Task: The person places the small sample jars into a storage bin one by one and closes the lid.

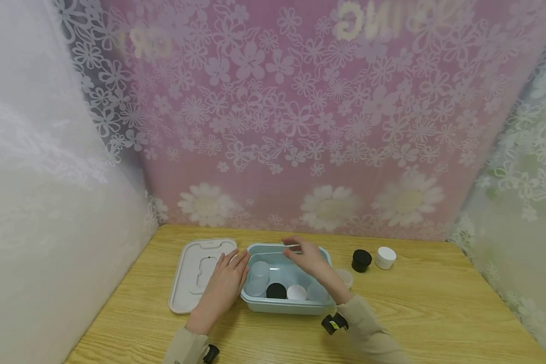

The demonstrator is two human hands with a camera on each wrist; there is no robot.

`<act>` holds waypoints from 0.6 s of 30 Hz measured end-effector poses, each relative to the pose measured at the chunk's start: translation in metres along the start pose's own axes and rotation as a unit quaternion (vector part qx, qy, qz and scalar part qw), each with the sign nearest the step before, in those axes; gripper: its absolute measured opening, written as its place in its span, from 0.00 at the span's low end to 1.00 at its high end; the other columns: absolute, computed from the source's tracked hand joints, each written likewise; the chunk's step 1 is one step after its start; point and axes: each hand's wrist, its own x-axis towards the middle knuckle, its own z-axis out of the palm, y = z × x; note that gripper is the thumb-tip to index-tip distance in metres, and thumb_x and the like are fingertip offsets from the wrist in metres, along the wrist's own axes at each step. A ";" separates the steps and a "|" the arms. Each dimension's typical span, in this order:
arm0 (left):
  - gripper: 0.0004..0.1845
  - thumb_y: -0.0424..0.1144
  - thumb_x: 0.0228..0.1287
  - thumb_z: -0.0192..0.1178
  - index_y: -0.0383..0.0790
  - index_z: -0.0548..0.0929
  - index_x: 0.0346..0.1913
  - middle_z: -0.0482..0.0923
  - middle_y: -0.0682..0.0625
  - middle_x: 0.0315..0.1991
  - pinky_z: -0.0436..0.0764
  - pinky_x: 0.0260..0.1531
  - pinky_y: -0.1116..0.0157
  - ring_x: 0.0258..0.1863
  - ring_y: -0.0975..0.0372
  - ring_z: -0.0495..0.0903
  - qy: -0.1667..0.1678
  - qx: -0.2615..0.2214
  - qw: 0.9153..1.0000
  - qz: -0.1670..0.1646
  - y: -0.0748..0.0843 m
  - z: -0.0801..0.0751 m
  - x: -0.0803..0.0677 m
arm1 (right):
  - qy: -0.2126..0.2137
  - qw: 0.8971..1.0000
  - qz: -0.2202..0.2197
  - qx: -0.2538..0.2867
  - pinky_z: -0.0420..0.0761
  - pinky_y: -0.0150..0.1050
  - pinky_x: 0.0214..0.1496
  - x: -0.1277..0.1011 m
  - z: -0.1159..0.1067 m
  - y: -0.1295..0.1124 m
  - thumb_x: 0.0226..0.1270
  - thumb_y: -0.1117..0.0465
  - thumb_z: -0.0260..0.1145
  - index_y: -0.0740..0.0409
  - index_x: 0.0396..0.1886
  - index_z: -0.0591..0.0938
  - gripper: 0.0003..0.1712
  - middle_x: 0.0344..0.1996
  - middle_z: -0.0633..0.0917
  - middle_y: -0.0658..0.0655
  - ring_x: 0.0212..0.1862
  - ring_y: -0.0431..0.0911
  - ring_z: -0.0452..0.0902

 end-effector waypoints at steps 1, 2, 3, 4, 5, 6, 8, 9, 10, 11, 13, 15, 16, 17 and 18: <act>0.20 0.36 0.73 0.61 0.32 0.81 0.63 0.79 0.40 0.63 0.70 0.67 0.41 0.67 0.45 0.73 0.002 0.000 1.000 0.001 0.000 0.000 0.000 | 0.007 1.000 -0.004 0.007 0.82 0.53 0.58 -0.001 -0.005 0.003 0.75 0.60 0.64 0.61 0.65 0.78 0.22 0.61 0.81 0.63 0.61 0.60 0.79; 0.20 0.36 0.73 0.61 0.32 0.81 0.63 0.79 0.40 0.63 0.70 0.67 0.41 0.67 0.45 0.73 0.003 0.001 1.000 0.002 0.000 0.000 0.000 | 0.011 1.000 -0.010 0.018 0.81 0.53 0.60 -0.002 -0.009 0.006 0.75 0.60 0.64 0.61 0.66 0.78 0.23 0.62 0.81 0.64 0.61 0.60 0.78; 0.20 0.36 0.73 0.61 0.31 0.81 0.63 0.79 0.40 0.63 0.70 0.67 0.41 0.67 0.45 0.73 0.003 0.001 1.000 0.003 0.000 -0.001 0.000 | 0.014 0.999 -0.022 0.032 0.80 0.54 0.62 -0.002 -0.014 0.010 0.76 0.60 0.64 0.61 0.67 0.77 0.23 0.62 0.80 0.64 0.62 0.60 0.78; 0.20 0.36 0.73 0.61 0.31 0.81 0.63 0.79 0.40 0.63 0.70 0.67 0.41 0.67 0.45 0.73 0.004 0.000 1.000 0.003 0.000 -0.001 0.000 | 0.021 0.998 -0.033 0.045 0.79 0.56 0.63 -0.003 -0.017 0.015 0.76 0.60 0.64 0.62 0.67 0.77 0.24 0.62 0.80 0.65 0.62 0.60 0.77; 0.20 0.36 0.73 0.61 0.31 0.81 0.63 0.79 0.40 0.63 0.70 0.67 0.41 0.67 0.45 0.73 0.005 -0.001 1.000 0.003 0.000 -0.001 0.000 | 0.027 0.997 -0.048 0.057 0.77 0.57 0.64 -0.003 -0.021 0.019 0.75 0.60 0.64 0.62 0.67 0.77 0.24 0.63 0.79 0.66 0.62 0.61 0.77; 0.20 0.36 0.73 0.61 0.32 0.81 0.63 0.79 0.40 0.63 0.70 0.67 0.40 0.67 0.44 0.73 0.005 -0.002 1.000 0.003 0.000 0.000 -0.001 | 0.033 0.995 -0.059 0.068 0.77 0.57 0.65 -0.005 -0.025 0.024 0.76 0.60 0.64 0.62 0.67 0.76 0.24 0.63 0.79 0.66 0.63 0.61 0.76; 0.20 0.36 0.73 0.60 0.32 0.81 0.63 0.79 0.41 0.63 0.70 0.67 0.40 0.67 0.45 0.73 0.003 -0.002 1.000 0.002 0.000 0.000 -0.001 | 0.041 0.992 -0.078 0.091 0.75 0.58 0.66 -0.008 -0.033 0.031 0.76 0.60 0.63 0.61 0.67 0.76 0.23 0.64 0.78 0.66 0.64 0.61 0.75; 0.20 0.36 0.73 0.60 0.32 0.81 0.63 0.79 0.41 0.63 0.69 0.67 0.40 0.67 0.45 0.73 0.002 -0.004 1.000 0.001 0.000 0.000 -0.001 | 0.046 0.991 -0.084 0.098 0.76 0.57 0.66 -0.011 -0.037 0.035 0.77 0.60 0.62 0.61 0.68 0.76 0.23 0.64 0.78 0.66 0.64 0.61 0.75; 0.20 0.36 0.73 0.60 0.32 0.81 0.63 0.79 0.41 0.63 0.69 0.67 0.40 0.67 0.45 0.73 0.001 -0.005 1.000 0.000 -0.001 0.001 -0.001 | 0.053 0.989 -0.086 0.104 0.76 0.54 0.67 -0.014 -0.041 0.038 0.77 0.59 0.62 0.59 0.68 0.76 0.23 0.64 0.78 0.65 0.64 0.60 0.75; 0.20 0.36 0.73 0.60 0.32 0.81 0.63 0.79 0.41 0.63 0.69 0.67 0.40 0.67 0.45 0.73 0.001 -0.005 1.000 -0.001 -0.001 0.001 -0.001 | 0.059 0.988 -0.089 0.107 0.77 0.51 0.67 -0.016 -0.044 0.042 0.77 0.58 0.62 0.58 0.68 0.76 0.23 0.64 0.78 0.64 0.64 0.58 0.75; 0.20 0.36 0.73 0.61 0.32 0.81 0.63 0.79 0.41 0.63 0.69 0.68 0.41 0.67 0.45 0.73 0.001 -0.003 1.000 -0.003 -0.001 0.002 -0.002 | 0.069 0.987 -0.093 0.115 0.77 0.42 0.66 -0.021 -0.050 0.049 0.78 0.57 0.62 0.58 0.68 0.76 0.23 0.65 0.78 0.64 0.64 0.55 0.76; 0.20 0.36 0.73 0.61 0.33 0.81 0.64 0.79 0.41 0.63 0.69 0.68 0.41 0.67 0.45 0.73 0.001 -0.003 1.000 -0.004 -0.001 0.003 -0.002 | 0.079 0.984 -0.097 0.124 0.77 0.33 0.64 -0.025 -0.056 0.057 0.78 0.57 0.61 0.60 0.69 0.75 0.24 0.65 0.78 0.64 0.63 0.51 0.77; 0.20 0.36 0.73 0.61 0.33 0.81 0.64 0.79 0.41 0.63 0.69 0.68 0.41 0.67 0.45 0.73 0.001 -0.003 1.000 -0.003 -0.002 0.003 -0.002 | 0.083 0.983 -0.099 0.131 0.77 0.30 0.63 -0.026 -0.058 0.061 0.78 0.58 0.61 0.61 0.69 0.75 0.24 0.65 0.78 0.65 0.63 0.48 0.78; 0.20 0.37 0.73 0.61 0.32 0.81 0.64 0.79 0.41 0.63 0.69 0.68 0.41 0.67 0.45 0.73 0.001 -0.001 1.000 -0.002 -0.001 0.004 -0.002 | 0.086 0.982 -0.100 0.136 0.77 0.27 0.61 -0.028 -0.061 0.066 0.78 0.58 0.61 0.63 0.69 0.75 0.24 0.65 0.78 0.66 0.62 0.45 0.78; 0.20 0.37 0.73 0.61 0.32 0.81 0.63 0.79 0.41 0.63 0.69 0.67 0.41 0.67 0.45 0.73 0.001 0.000 1.000 -0.001 -0.001 0.004 -0.002 | 0.089 0.981 -0.101 0.141 0.77 0.26 0.60 -0.029 -0.064 0.070 0.78 0.59 0.60 0.64 0.69 0.74 0.25 0.65 0.78 0.67 0.61 0.43 0.79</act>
